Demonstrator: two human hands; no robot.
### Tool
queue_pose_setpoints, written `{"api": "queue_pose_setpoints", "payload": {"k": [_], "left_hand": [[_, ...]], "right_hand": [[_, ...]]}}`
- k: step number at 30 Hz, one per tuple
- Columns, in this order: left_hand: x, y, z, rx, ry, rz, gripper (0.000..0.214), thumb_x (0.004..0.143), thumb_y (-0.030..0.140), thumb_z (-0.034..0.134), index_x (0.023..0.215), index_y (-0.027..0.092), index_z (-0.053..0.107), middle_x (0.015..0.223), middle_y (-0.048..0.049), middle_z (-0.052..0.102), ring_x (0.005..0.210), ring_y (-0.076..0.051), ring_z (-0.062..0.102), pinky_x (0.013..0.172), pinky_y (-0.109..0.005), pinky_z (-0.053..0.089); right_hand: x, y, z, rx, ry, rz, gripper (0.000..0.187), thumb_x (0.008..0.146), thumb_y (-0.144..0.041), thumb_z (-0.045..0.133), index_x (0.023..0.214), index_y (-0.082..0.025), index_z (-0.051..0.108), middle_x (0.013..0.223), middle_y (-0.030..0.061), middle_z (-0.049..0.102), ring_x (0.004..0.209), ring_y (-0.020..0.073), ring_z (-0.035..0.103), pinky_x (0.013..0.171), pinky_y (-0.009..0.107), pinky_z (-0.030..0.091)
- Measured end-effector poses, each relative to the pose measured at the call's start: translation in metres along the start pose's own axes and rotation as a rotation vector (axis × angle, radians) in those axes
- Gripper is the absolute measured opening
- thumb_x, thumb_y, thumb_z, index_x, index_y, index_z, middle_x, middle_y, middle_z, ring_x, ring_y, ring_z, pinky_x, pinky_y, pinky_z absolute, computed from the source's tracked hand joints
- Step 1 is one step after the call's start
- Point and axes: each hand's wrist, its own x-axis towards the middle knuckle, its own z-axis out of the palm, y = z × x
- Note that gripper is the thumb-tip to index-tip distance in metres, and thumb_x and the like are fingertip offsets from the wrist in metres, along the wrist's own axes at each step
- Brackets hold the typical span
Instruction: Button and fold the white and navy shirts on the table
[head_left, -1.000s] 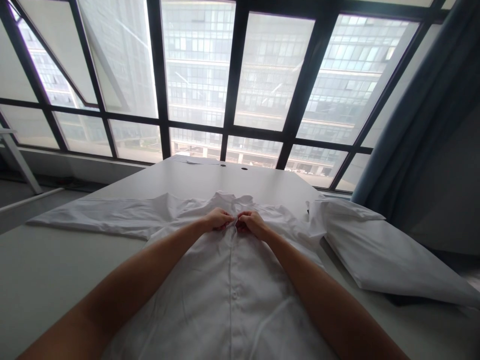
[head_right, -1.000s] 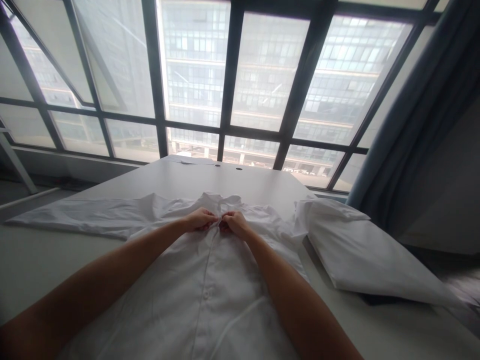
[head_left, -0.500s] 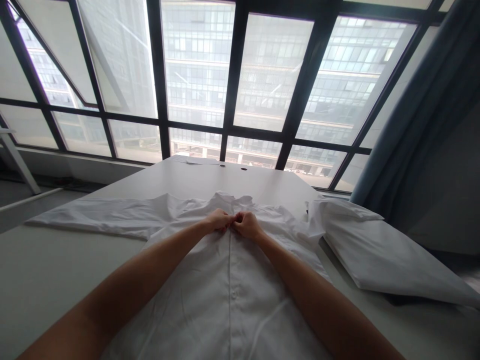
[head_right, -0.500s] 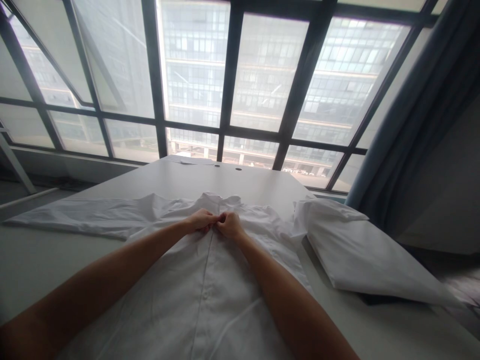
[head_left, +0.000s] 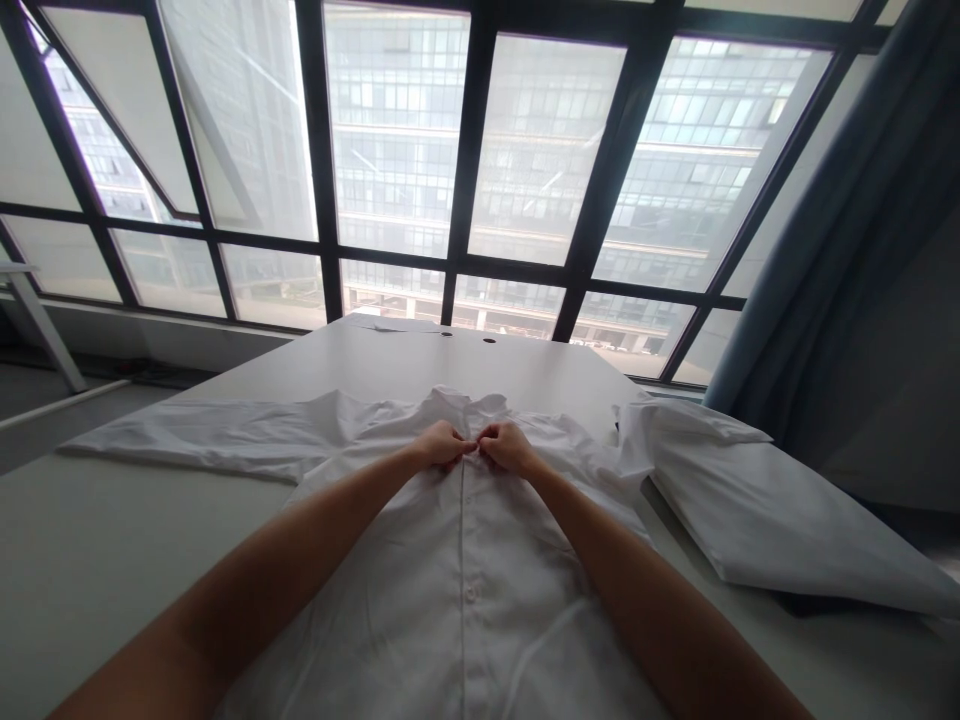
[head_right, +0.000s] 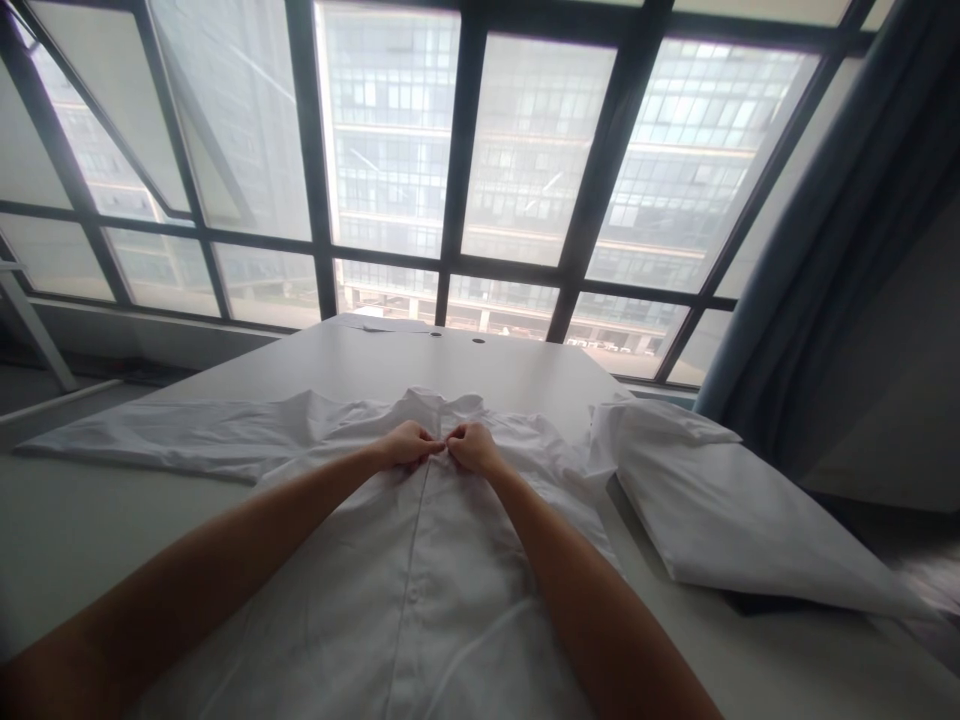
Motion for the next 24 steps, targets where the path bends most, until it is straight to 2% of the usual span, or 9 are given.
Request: {"api": "queue_pose_setpoints", "payload": {"k": [4,10,16,19,24], "left_hand": [[0.0016,-0.0002,0.0037,0.093,0.069,0.027,0.046,0.083,0.042,0.066,0.048,0.016,0.054,0.037,0.0030,0.045,0.036,-0.008,0.038,0.039,-0.021,0.026],[0.0012,0.0004,-0.0011,-0.137,0.016,-0.025,0.033,0.082,0.034,0.069,0.058,0.016,0.055,0.041,0.0059,0.043,0.036,-0.007,0.039,0.038,-0.020,0.023],[-0.0028,0.0036,-0.0038,-0.259,-0.005,-0.028,0.023,0.081,0.028,0.070,0.065,0.014,0.059,0.047,0.0068,0.044,0.037,-0.006,0.039,0.038,-0.019,0.024],[-0.0031,0.0034,-0.0044,-0.220,-0.009,-0.012,0.020,0.083,0.028,0.069,0.070,0.014,0.062,0.046,0.0068,0.045,0.037,-0.007,0.041,0.038,-0.019,0.025],[-0.0035,0.0037,-0.0058,0.002,0.019,0.045,0.014,0.088,0.023,0.059,0.084,0.013,0.068,0.046,0.0051,0.048,0.040,-0.011,0.049,0.042,-0.020,0.032]], "right_hand": [[-0.0017,-0.0014,-0.0029,-0.130,-0.001,-0.077,0.018,0.077,-0.014,0.058,0.078,-0.013,0.076,0.049,-0.0015,0.059,0.047,0.0109,0.055,0.049,0.018,0.040],[-0.0012,-0.0003,-0.0028,-0.129,-0.038,-0.148,0.021,0.080,-0.030,0.067,0.072,-0.013,0.075,0.050,-0.0014,0.057,0.050,0.0107,0.053,0.046,0.018,0.034],[0.0000,0.0020,-0.0010,-0.011,-0.041,-0.115,0.019,0.081,-0.026,0.064,0.067,-0.014,0.068,0.052,-0.0034,0.055,0.046,0.0078,0.049,0.043,0.017,0.031],[0.0006,0.0020,0.0000,-0.001,-0.069,-0.096,0.021,0.082,-0.024,0.061,0.063,-0.014,0.064,0.048,-0.0049,0.051,0.043,0.0067,0.046,0.042,0.016,0.029],[0.0016,0.0018,-0.0015,0.026,-0.122,-0.053,0.023,0.082,-0.021,0.055,0.059,-0.016,0.058,0.044,-0.0059,0.047,0.040,0.0073,0.044,0.040,0.017,0.028]]}}
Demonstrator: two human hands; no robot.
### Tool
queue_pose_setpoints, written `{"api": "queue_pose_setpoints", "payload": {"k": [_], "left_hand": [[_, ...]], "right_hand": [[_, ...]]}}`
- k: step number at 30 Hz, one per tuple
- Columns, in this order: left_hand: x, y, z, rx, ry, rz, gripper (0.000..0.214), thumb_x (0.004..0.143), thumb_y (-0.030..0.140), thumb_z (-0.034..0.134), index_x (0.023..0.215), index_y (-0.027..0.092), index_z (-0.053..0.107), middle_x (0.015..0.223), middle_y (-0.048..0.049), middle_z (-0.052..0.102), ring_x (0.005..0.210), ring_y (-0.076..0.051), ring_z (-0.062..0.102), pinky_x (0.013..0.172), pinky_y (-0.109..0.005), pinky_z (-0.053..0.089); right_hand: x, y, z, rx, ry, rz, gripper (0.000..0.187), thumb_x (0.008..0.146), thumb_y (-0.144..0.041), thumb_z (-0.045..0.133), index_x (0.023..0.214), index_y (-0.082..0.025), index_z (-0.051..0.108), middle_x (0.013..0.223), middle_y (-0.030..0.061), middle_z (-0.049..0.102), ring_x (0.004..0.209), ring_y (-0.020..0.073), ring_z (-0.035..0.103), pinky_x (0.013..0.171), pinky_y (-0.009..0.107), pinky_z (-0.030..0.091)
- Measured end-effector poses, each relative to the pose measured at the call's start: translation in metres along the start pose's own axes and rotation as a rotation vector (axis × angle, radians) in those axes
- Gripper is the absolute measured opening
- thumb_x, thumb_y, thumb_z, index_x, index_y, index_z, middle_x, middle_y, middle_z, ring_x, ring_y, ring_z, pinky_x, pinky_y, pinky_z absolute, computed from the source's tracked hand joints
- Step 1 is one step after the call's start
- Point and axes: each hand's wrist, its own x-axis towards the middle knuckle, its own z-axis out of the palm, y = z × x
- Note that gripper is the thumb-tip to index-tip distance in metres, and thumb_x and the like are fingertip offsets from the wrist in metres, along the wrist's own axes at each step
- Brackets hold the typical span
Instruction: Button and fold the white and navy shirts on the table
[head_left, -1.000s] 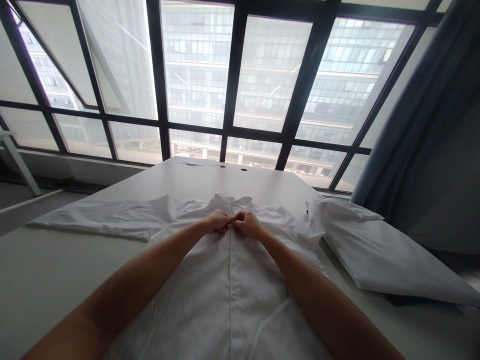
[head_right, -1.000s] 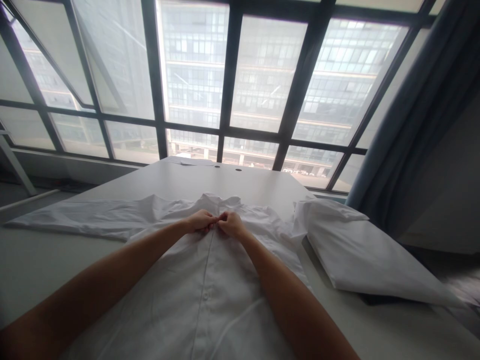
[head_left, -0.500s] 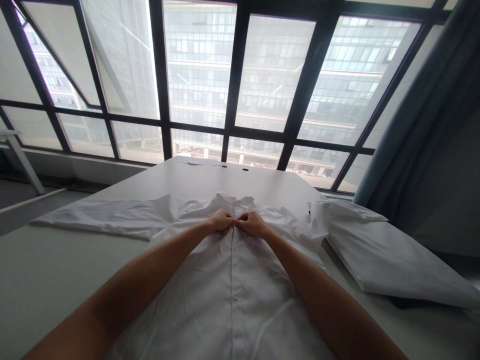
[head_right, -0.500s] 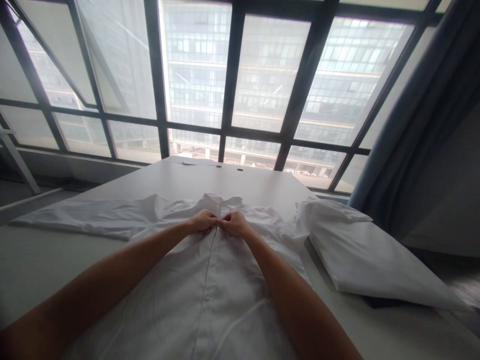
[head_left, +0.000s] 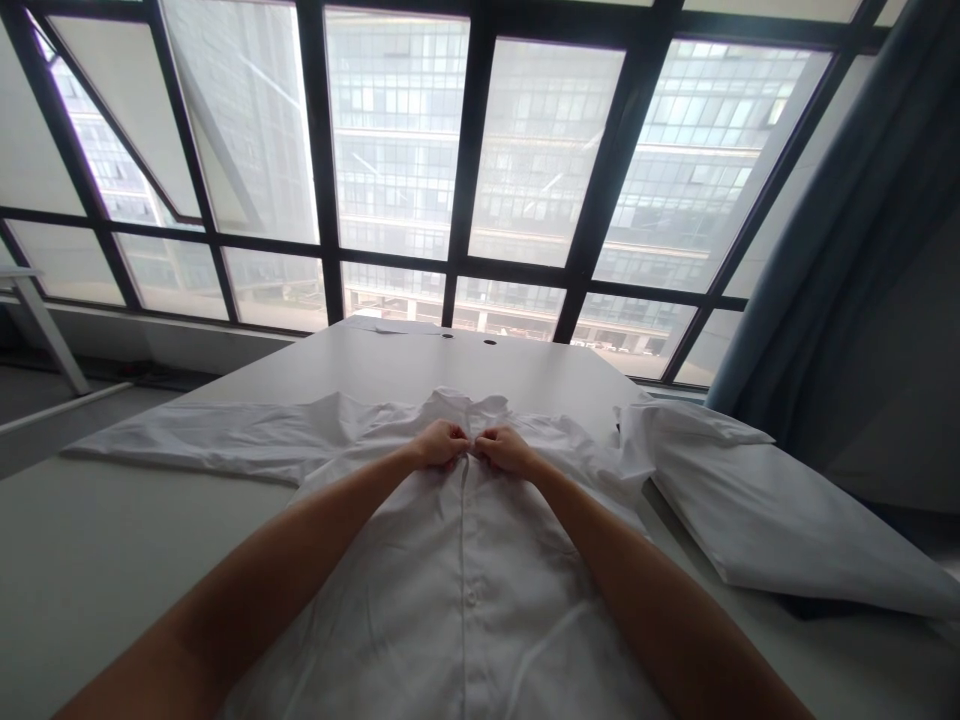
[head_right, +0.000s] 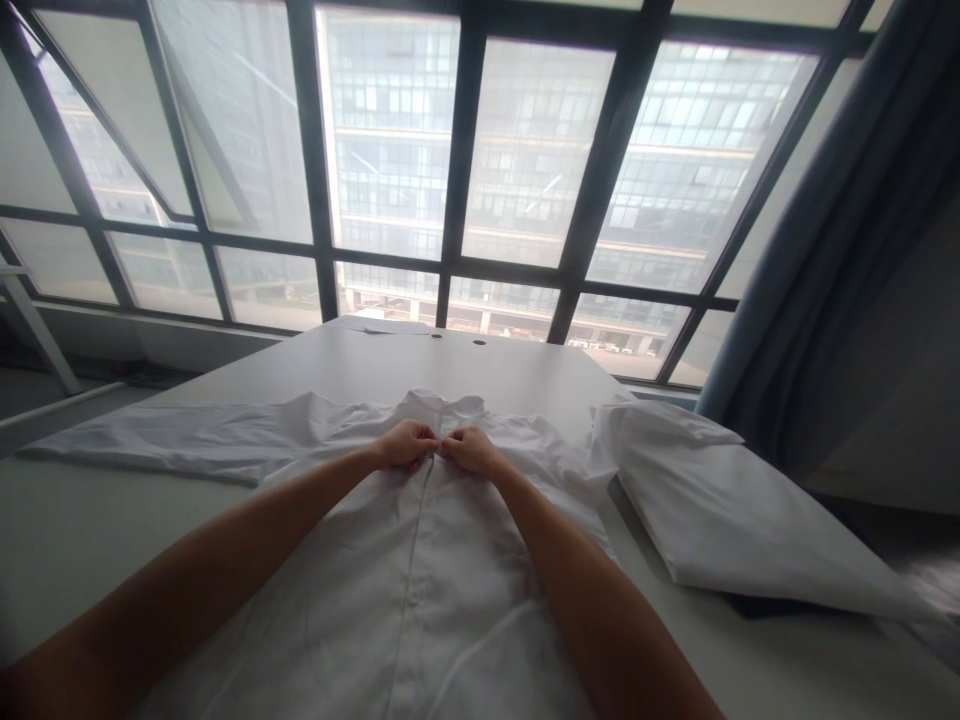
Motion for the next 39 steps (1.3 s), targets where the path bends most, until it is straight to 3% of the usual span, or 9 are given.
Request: {"api": "queue_pose_setpoints", "payload": {"k": [5,9,11,14,18,22,33,36,39], "left_hand": [[-0.006,-0.001,0.003,0.445,0.237,0.199,0.016,0.086,0.029,0.063,0.090,0.017,0.073,0.076,-0.0053,0.070,0.076,-0.022,0.067,0.072,-0.029,0.049],[-0.007,-0.009,-0.003,0.688,0.336,0.294,0.031,0.087,0.038,0.064,0.111,0.019,0.069,0.118,-0.0118,0.068,0.116,-0.029,0.059,0.100,-0.038,0.043],[-0.003,-0.019,-0.018,0.751,0.370,0.249,0.042,0.091,0.044,0.058,0.126,0.020,0.061,0.133,-0.0125,0.061,0.126,-0.029,0.053,0.107,-0.042,0.038],[0.004,-0.047,-0.054,0.778,0.344,0.020,0.054,0.098,0.051,0.037,0.140,0.019,0.050,0.146,-0.0139,0.052,0.133,-0.030,0.048,0.112,-0.048,0.032],[0.007,-0.089,-0.101,0.766,0.214,-0.102,0.060,0.101,0.051,0.019,0.147,0.022,0.042,0.159,-0.0092,0.036,0.145,-0.025,0.033,0.115,-0.048,0.027],[0.009,-0.107,-0.117,0.783,0.155,-0.098,0.062,0.098,0.055,0.022,0.150,0.025,0.039,0.162,-0.0079,0.027,0.149,-0.025,0.025,0.115,-0.052,0.024],[0.050,-0.106,-0.135,0.831,0.058,-0.081,0.087,0.087,0.075,0.028,0.156,0.023,0.029,0.164,-0.0090,0.019,0.152,-0.028,0.014,0.119,-0.053,0.016],[0.046,-0.084,-0.128,0.956,0.199,-0.126,0.083,0.090,0.070,0.034,0.155,0.018,0.033,0.163,-0.0138,0.020,0.151,-0.032,0.014,0.118,-0.057,0.012],[0.025,-0.055,-0.099,1.079,0.327,-0.059,0.063,0.095,0.050,0.043,0.150,0.019,0.043,0.159,-0.0154,0.032,0.148,-0.034,0.025,0.117,-0.060,0.009]], "right_hand": [[-0.004,-0.006,-0.002,-0.122,-0.008,-0.005,0.020,0.083,-0.022,0.055,0.065,-0.017,0.062,0.051,-0.0033,0.054,0.049,0.0106,0.052,0.049,0.020,0.036],[-0.010,-0.004,-0.005,-0.520,0.267,-0.144,0.020,0.086,-0.032,0.060,0.093,-0.017,0.071,0.093,0.0068,0.072,0.091,0.0205,0.064,0.081,0.027,0.045],[-0.011,0.003,-0.009,-0.674,0.334,-0.149,0.038,0.089,-0.038,0.059,0.119,-0.017,0.066,0.123,0.0121,0.066,0.117,0.0259,0.056,0.100,0.035,0.039],[-0.009,0.019,-0.018,-0.723,0.218,0.022,0.063,0.095,-0.054,0.048,0.146,-0.017,0.046,0.152,0.0141,0.042,0.141,0.0293,0.034,0.115,0.046,0.023],[-0.001,0.037,-0.033,-0.679,0.057,0.133,0.072,0.098,-0.062,0.030,0.155,-0.018,0.032,0.163,0.0086,0.023,0.149,0.0252,0.019,0.119,0.048,0.014],[0.007,0.047,-0.048,-0.718,0.039,0.198,0.079,0.096,-0.067,0.029,0.157,-0.017,0.026,0.164,0.0075,0.017,0.151,0.0251,0.012,0.120,0.050,0.010],[0.064,0.067,-0.066,-0.769,0.013,0.217,0.081,0.095,-0.071,0.023,0.159,-0.021,0.019,0.165,0.0072,0.011,0.151,0.0267,0.006,0.118,0.057,0.006],[0.073,0.065,-0.066,-0.785,0.049,0.214,0.078,0.097,-0.068,0.023,0.158,-0.019,0.022,0.164,0.0101,0.016,0.151,0.0273,0.011,0.118,0.056,0.009],[0.066,0.051,-0.059,-0.888,0.184,0.163,0.066,0.100,-0.055,0.029,0.152,-0.014,0.037,0.157,0.0174,0.034,0.145,0.0311,0.026,0.117,0.055,0.009]]}}
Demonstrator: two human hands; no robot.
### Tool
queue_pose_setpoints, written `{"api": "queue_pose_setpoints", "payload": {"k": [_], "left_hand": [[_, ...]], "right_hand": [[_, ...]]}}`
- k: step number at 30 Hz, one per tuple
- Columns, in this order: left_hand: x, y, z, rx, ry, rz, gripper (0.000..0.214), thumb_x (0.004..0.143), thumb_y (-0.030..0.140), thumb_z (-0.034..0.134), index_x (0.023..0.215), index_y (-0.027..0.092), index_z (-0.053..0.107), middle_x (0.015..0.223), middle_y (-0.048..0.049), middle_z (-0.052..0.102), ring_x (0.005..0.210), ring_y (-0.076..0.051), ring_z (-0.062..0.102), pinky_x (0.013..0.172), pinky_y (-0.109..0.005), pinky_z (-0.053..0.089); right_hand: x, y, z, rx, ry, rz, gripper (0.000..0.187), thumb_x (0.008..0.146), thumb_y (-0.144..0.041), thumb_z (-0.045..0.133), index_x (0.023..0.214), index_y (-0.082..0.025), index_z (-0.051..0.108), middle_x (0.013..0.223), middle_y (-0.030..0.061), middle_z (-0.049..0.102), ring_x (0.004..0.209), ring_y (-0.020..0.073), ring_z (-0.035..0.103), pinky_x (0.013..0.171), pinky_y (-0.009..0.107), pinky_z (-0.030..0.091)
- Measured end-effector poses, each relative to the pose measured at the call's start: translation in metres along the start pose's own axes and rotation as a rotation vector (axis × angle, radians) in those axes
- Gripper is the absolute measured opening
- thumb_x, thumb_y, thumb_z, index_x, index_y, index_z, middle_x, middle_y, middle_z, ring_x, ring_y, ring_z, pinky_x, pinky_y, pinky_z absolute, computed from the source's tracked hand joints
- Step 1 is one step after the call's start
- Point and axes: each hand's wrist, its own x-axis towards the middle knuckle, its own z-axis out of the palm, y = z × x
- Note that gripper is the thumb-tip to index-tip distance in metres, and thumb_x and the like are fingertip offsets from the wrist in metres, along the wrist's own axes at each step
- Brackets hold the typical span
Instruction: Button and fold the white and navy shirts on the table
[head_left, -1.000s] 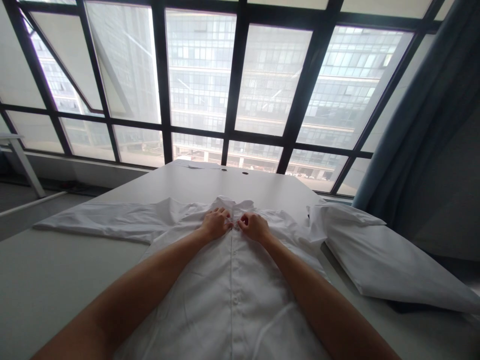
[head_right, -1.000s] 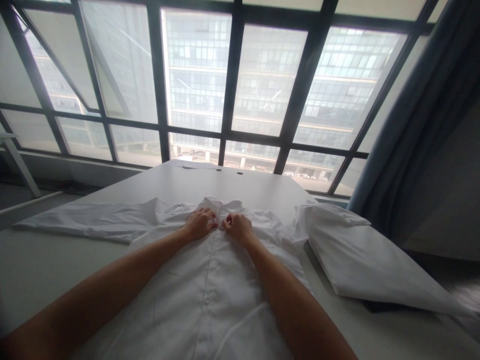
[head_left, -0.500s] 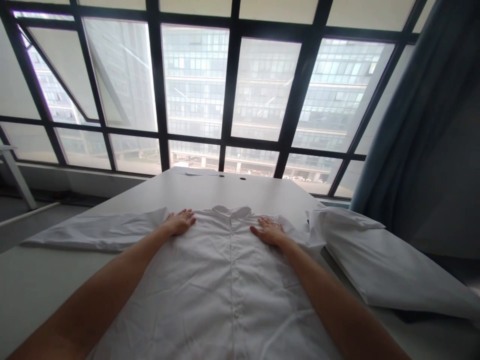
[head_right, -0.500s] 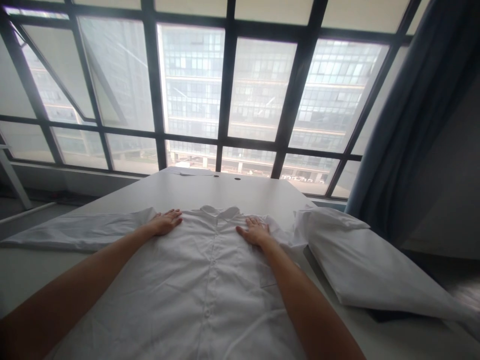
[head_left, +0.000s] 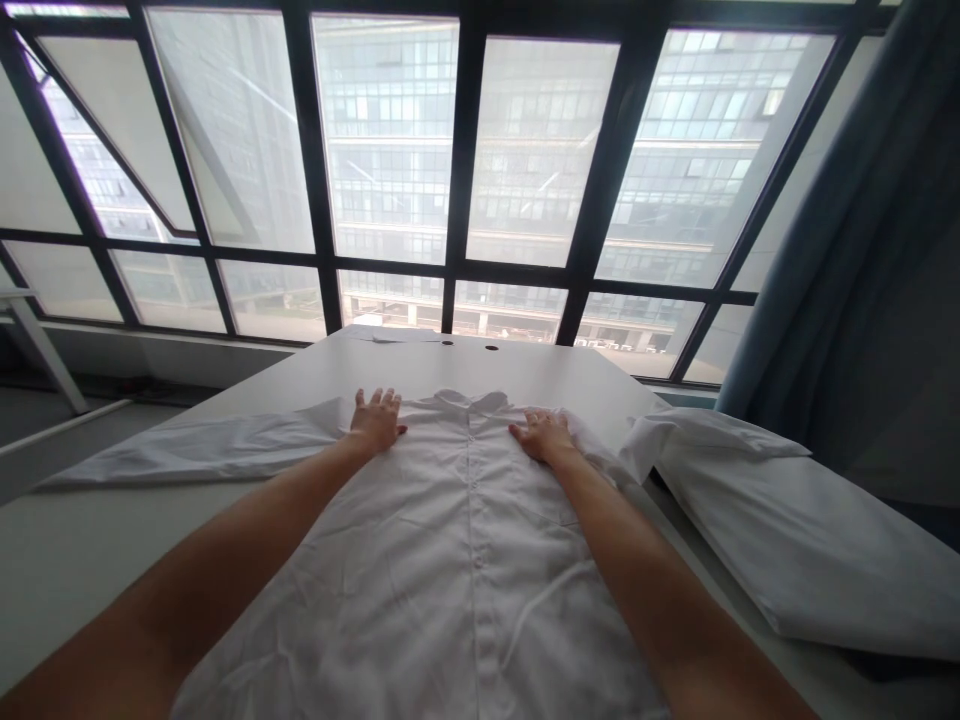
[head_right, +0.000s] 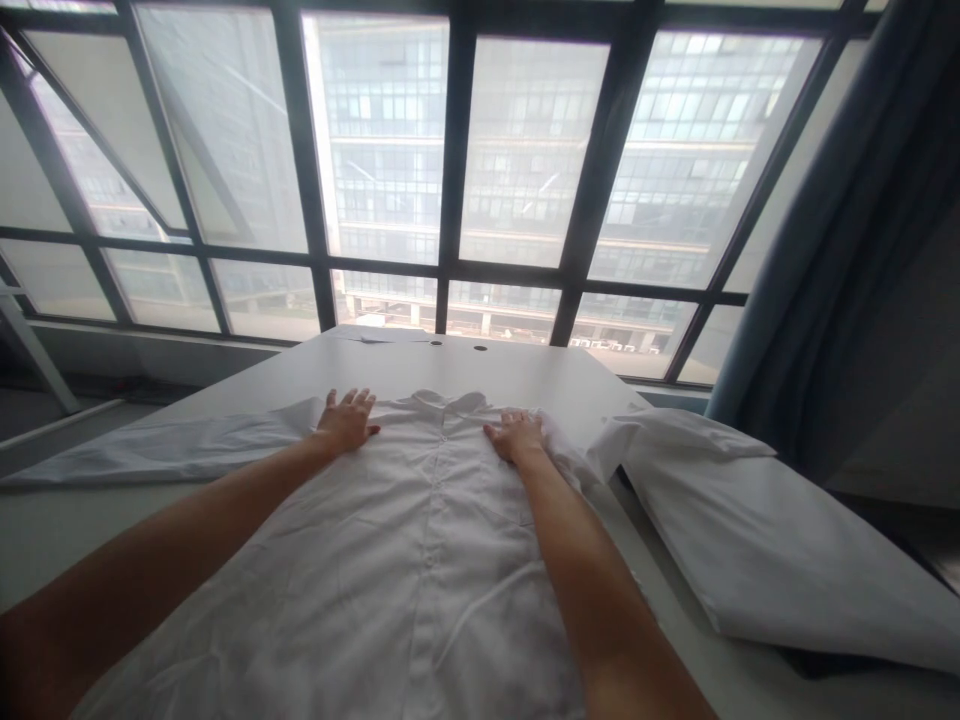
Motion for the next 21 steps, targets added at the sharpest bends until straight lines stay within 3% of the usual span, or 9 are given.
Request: {"api": "queue_pose_setpoints", "payload": {"k": [2,3,5,8,12,18,21], "left_hand": [[-0.025,0.023,-0.006,-0.079,-0.094,0.107,0.053,0.098,0.049,0.037,0.143,0.024,0.051,0.153,-0.0124,0.045,0.141,-0.032,0.038,0.115,-0.060,0.018],[-0.038,0.031,-0.007,-0.130,-0.150,0.140,0.056,0.097,0.055,0.034,0.143,0.028,0.050,0.153,-0.0107,0.044,0.141,-0.033,0.037,0.114,-0.061,0.021],[-0.059,0.040,-0.007,-0.209,-0.222,0.158,0.067,0.094,0.068,0.027,0.148,0.032,0.043,0.160,-0.0085,0.033,0.146,-0.036,0.028,0.111,-0.066,0.021],[-0.071,0.035,-0.005,-0.243,-0.273,0.134,0.080,0.090,0.077,0.020,0.155,0.032,0.031,0.165,-0.0060,0.017,0.150,-0.040,0.012,0.110,-0.073,0.014],[-0.047,0.023,0.000,-0.236,-0.295,0.123,0.081,0.089,0.077,0.019,0.156,0.033,0.027,0.166,-0.0047,0.014,0.151,-0.039,0.008,0.110,-0.073,0.011],[0.004,0.021,0.017,-0.245,-0.250,0.100,0.077,0.091,0.074,0.020,0.155,0.033,0.030,0.165,-0.0052,0.016,0.151,-0.037,0.009,0.111,-0.071,0.013],[0.018,0.016,0.020,-0.271,-0.213,0.120,0.067,0.096,0.067,0.026,0.150,0.030,0.040,0.163,-0.0063,0.026,0.149,-0.035,0.019,0.113,-0.064,0.020]], "right_hand": [[-0.016,-0.013,-0.006,-0.041,0.092,-0.020,0.056,0.101,-0.047,0.032,0.143,-0.013,0.048,0.148,0.0200,0.046,0.137,0.0328,0.037,0.116,0.054,0.011],[-0.026,-0.019,-0.009,-0.034,0.091,-0.026,0.055,0.101,-0.047,0.032,0.140,-0.013,0.051,0.145,0.0205,0.048,0.134,0.0334,0.041,0.115,0.054,0.015],[-0.048,-0.028,-0.012,0.019,-0.018,-0.014,0.060,0.099,-0.055,0.035,0.141,-0.016,0.050,0.147,0.0203,0.045,0.133,0.0356,0.042,0.111,0.055,0.024],[-0.070,-0.030,-0.017,0.090,-0.231,0.012,0.075,0.093,-0.069,0.035,0.153,-0.023,0.035,0.160,0.0152,0.026,0.144,0.0380,0.026,0.108,0.063,0.026],[-0.062,-0.022,-0.020,0.113,-0.312,-0.030,0.080,0.093,-0.072,0.028,0.158,-0.027,0.022,0.166,0.0080,0.008,0.151,0.0337,0.004,0.111,0.068,0.015],[-0.006,-0.018,-0.004,0.138,-0.212,-0.045,0.074,0.096,-0.067,0.024,0.158,-0.026,0.022,0.165,0.0075,0.009,0.151,0.0310,0.002,0.114,0.066,0.007],[0.004,-0.018,0.004,0.152,-0.170,-0.048,0.073,0.097,-0.067,0.026,0.157,-0.025,0.025,0.165,0.0089,0.013,0.151,0.0313,0.005,0.114,0.065,0.009]]}}
